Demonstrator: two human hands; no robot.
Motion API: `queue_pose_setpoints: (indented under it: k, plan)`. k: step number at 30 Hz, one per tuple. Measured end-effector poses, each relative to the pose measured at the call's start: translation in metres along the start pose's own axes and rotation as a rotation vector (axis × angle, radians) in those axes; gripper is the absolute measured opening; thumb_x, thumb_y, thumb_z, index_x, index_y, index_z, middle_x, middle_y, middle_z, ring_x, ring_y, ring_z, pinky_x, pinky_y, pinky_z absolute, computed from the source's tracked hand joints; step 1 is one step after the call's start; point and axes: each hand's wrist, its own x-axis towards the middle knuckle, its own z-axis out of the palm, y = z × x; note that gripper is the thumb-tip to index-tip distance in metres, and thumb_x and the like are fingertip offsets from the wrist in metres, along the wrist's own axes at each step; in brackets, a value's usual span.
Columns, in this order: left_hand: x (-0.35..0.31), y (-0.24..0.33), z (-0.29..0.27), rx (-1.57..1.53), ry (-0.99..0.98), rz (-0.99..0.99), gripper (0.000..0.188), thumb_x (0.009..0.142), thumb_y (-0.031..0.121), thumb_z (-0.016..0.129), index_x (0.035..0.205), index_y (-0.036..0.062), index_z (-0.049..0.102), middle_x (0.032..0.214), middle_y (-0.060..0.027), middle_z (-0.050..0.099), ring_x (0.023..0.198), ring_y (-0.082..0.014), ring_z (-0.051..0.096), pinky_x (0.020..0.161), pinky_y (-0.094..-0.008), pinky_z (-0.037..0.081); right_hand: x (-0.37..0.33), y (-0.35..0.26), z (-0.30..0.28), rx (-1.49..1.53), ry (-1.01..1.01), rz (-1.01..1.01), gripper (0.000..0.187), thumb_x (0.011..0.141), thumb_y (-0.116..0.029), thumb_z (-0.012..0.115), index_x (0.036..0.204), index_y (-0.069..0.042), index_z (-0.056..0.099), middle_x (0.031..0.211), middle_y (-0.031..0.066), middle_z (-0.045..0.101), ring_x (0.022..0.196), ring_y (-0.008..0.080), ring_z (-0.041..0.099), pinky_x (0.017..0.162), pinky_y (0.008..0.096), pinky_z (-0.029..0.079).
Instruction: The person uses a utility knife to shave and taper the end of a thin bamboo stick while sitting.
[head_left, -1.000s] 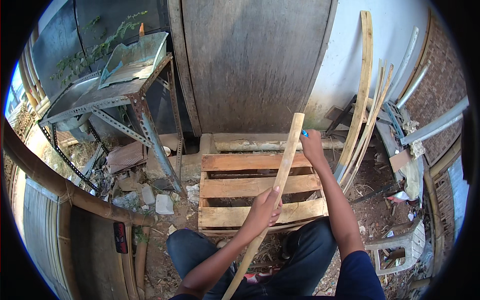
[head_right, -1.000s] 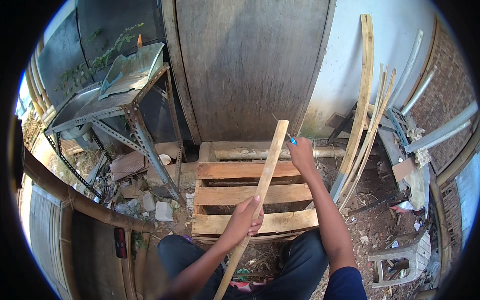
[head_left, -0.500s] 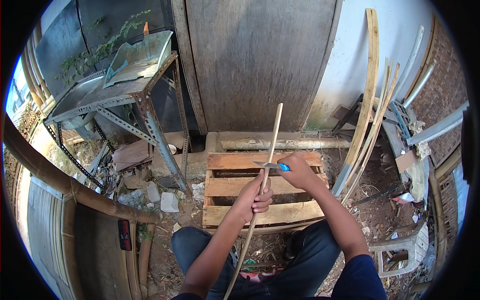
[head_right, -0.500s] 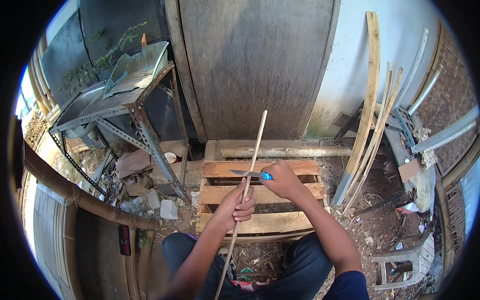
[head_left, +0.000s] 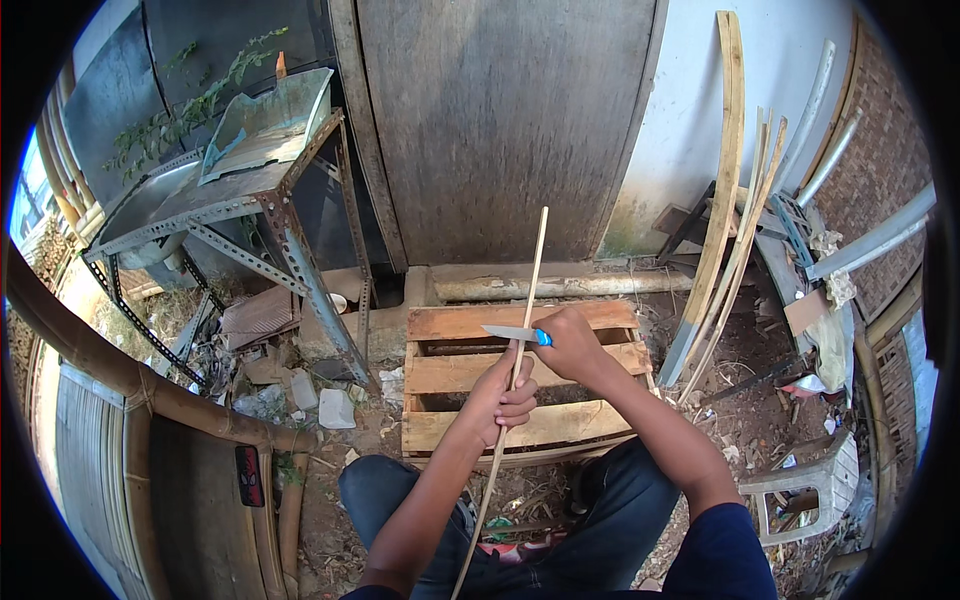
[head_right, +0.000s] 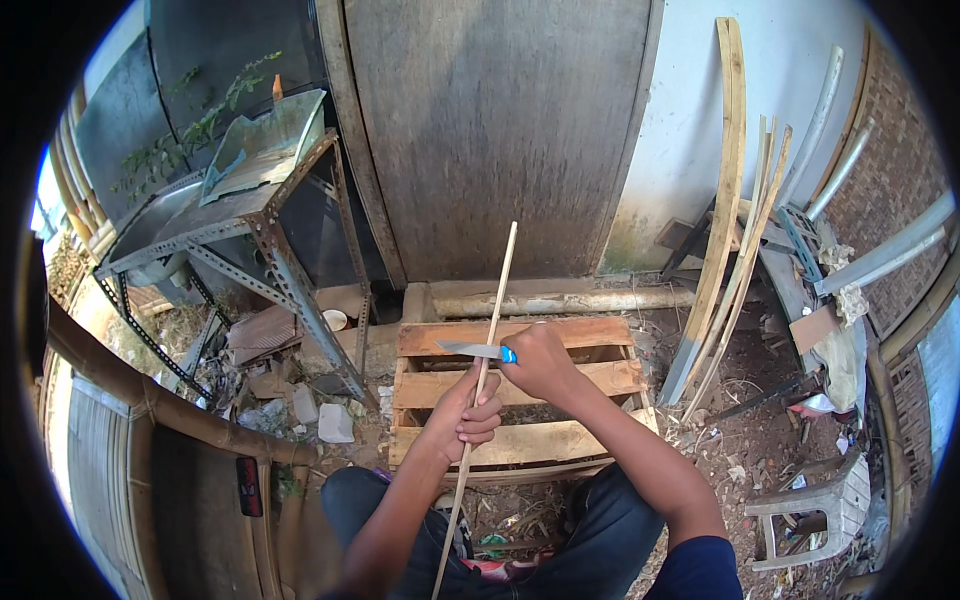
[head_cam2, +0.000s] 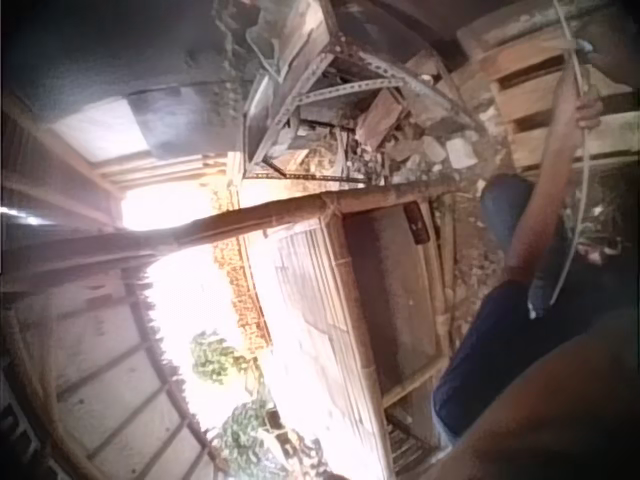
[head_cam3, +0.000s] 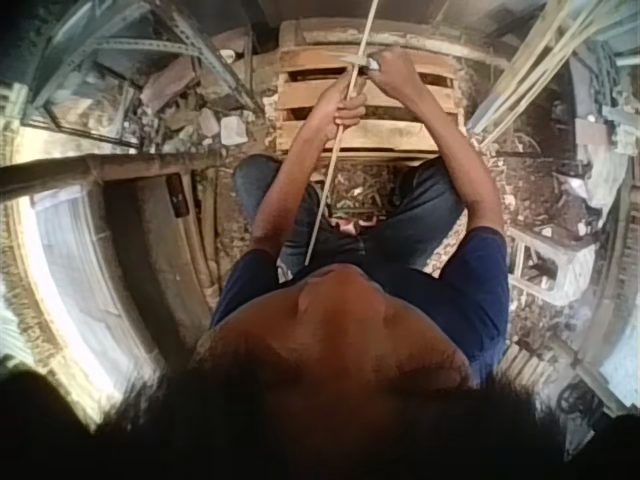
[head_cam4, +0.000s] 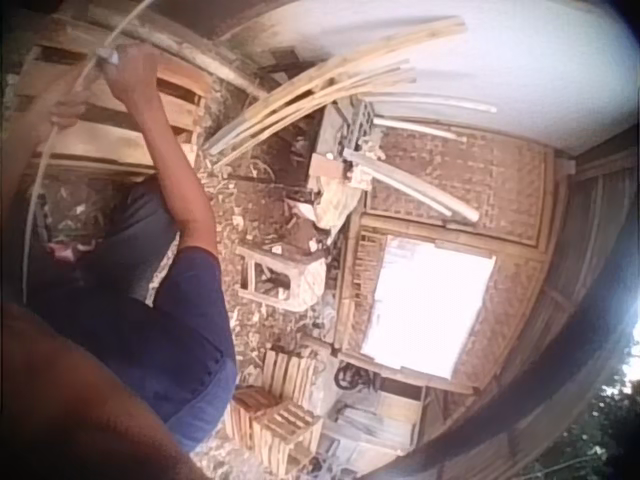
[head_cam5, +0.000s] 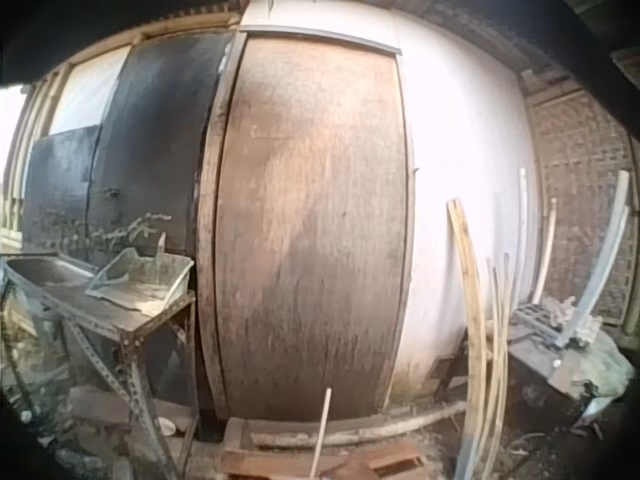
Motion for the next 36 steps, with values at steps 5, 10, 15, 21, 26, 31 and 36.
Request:
queue_pose_setpoints:
  k: [5, 10, 15, 21, 26, 31, 36]
  plan:
    - [0.004, -0.013, 0.008, 0.064, -0.001, 0.036, 0.051, 0.098, 0.052, 0.027, 0.067, 0.0125, 0.037, 0.046, 0.0067, 0.02, 0.033, -0.0021, 0.016, 0.028, -0.0168, 0.015, 0.01, 0.037, -0.004, 0.027, 0.13, 0.088, 0.022, 0.071, -0.014, 0.056, 0.057, 0.004, 0.056, 0.057, 0.0259, 0.051, 0.056, 0.0448, 0.051, 0.053, 0.048, 0.04]
    - [0.008, -0.017, 0.005, -0.023, -0.022, -0.031, 0.051, 0.097, 0.052, 0.028, 0.066, 0.0121, 0.037, 0.046, 0.0068, 0.02, 0.033, -0.0023, 0.016, 0.028, -0.017, 0.015, 0.008, 0.043, -0.01, 0.103, 0.124, 0.298, 0.026, 0.072, -0.014, 0.058, 0.062, 0.009, 0.051, 0.058, 0.0288, 0.046, 0.053, 0.045, 0.043, 0.052, 0.0466, 0.037]
    - [0.008, -0.01, -0.004, 0.044, 0.093, 0.007, 0.051, 0.097, 0.053, 0.029, 0.067, 0.012, 0.037, 0.045, 0.0066, 0.021, 0.033, -0.0028, 0.017, 0.028, -0.0177, 0.015, -0.002, 0.005, -0.003, 0.179, -0.108, 0.298, 0.028, 0.072, -0.017, 0.058, 0.06, 0.007, 0.055, 0.059, 0.0284, 0.049, 0.057, 0.0449, 0.049, 0.055, 0.0484, 0.039]
    - [0.01, -0.023, 0.008, 0.176, 0.133, 0.049, 0.05, 0.097, 0.052, 0.03, 0.069, 0.0114, 0.037, 0.046, 0.0055, 0.02, 0.034, -0.0039, 0.017, 0.03, -0.0192, 0.013, 0.001, 0.039, -0.008, -0.019, 0.014, 0.095, 0.023, 0.071, -0.015, 0.056, 0.058, 0.004, 0.058, 0.059, 0.0259, 0.053, 0.058, 0.0437, 0.054, 0.056, 0.0485, 0.043]
    - [0.009, -0.023, 0.001, 0.176, 0.2, 0.083, 0.05, 0.097, 0.051, 0.03, 0.069, 0.0107, 0.037, 0.046, 0.005, 0.021, 0.034, -0.0037, 0.017, 0.029, -0.0194, 0.013, 0.01, 0.05, -0.001, -0.072, 0.05, 0.202, 0.024, 0.072, -0.016, 0.055, 0.059, 0.003, 0.059, 0.06, 0.0264, 0.054, 0.06, 0.0439, 0.055, 0.059, 0.0489, 0.044]
    - [0.015, -0.035, 0.018, 0.17, 0.142, -0.003, 0.049, 0.098, 0.051, 0.03, 0.07, 0.0106, 0.037, 0.046, 0.0054, 0.021, 0.034, -0.0037, 0.017, 0.029, -0.0193, 0.014, 0.016, 0.113, -0.039, -0.037, 0.329, 0.368, 0.028, 0.074, -0.016, 0.058, 0.059, 0.007, 0.052, 0.053, 0.0246, 0.049, 0.048, 0.0371, 0.048, 0.051, 0.0448, 0.036]
    - [0.012, -0.03, 0.008, 0.091, 0.037, -0.05, 0.048, 0.097, 0.051, 0.033, 0.071, 0.0106, 0.038, 0.047, 0.0061, 0.022, 0.033, -0.0034, 0.018, 0.029, -0.0185, 0.016, -0.006, 0.093, -0.011, 0.421, 0.228, 0.538, 0.03, 0.074, -0.014, 0.058, 0.057, 0.006, 0.043, 0.047, 0.0162, 0.035, 0.044, 0.0184, 0.036, 0.047, 0.0386, 0.031]
